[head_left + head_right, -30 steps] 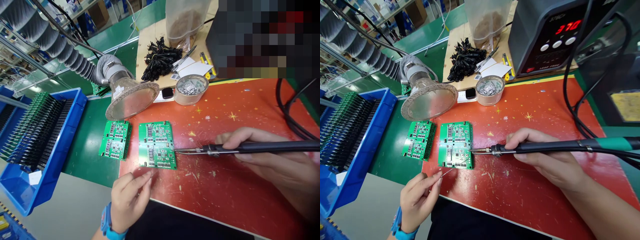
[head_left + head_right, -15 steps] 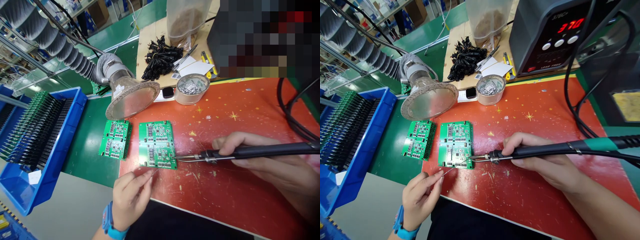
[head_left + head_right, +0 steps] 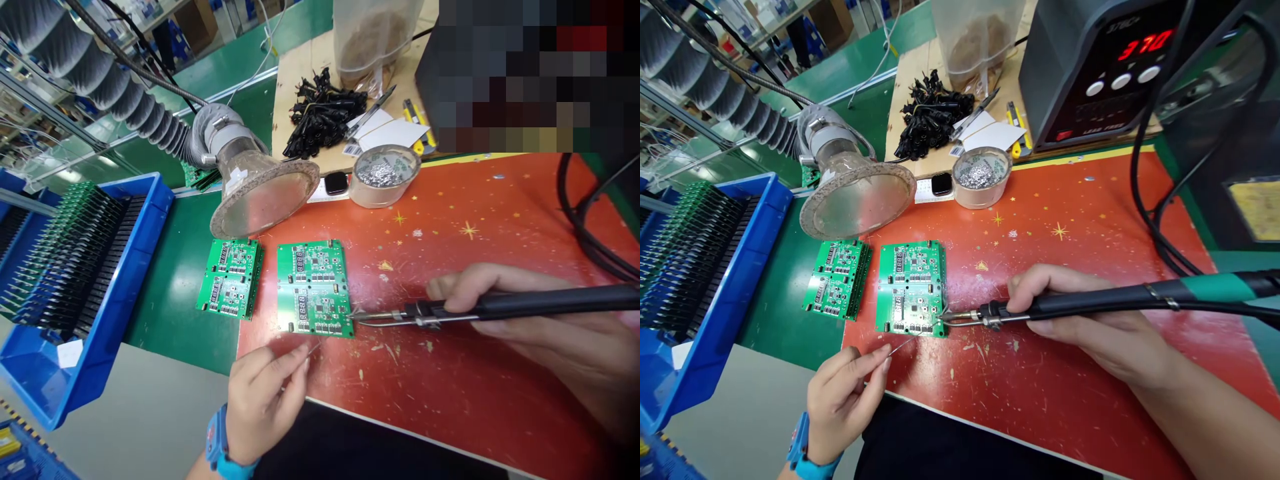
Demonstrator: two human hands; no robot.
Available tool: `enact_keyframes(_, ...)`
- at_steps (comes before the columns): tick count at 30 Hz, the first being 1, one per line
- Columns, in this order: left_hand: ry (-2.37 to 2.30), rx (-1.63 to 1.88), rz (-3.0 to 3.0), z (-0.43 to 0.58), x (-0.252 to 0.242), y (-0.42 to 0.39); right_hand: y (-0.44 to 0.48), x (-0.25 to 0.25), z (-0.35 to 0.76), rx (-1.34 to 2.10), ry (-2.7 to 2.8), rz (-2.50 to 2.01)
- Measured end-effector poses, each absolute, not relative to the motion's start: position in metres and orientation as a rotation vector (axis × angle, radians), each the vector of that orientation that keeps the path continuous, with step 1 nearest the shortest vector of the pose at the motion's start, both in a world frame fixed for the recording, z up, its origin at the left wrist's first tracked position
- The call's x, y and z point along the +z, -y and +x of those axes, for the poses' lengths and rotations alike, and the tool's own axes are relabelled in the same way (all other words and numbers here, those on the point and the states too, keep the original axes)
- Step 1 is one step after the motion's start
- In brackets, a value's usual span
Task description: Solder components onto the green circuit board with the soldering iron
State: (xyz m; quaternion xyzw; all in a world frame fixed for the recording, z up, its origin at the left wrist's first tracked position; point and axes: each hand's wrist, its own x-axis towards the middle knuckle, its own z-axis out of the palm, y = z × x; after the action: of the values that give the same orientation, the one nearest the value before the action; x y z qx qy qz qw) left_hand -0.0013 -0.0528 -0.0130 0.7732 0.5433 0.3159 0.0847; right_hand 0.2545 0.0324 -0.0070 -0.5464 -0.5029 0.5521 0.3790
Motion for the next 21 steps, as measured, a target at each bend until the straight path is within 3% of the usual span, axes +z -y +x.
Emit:
enact_keyframes(3, -1.628, 0.941, 2.298, -0.0005, -0.0152, 0.0518, -0.031, -0.0111, 0.2584, 1.536, 1.311, -1.304)
enact_keyframes(21, -1.605, 0.91, 2.336, 0.0032, -0.0181, 0.0527, -0.0319, -0.0155, 0.2594, 1.526, 1.351, -1.221)
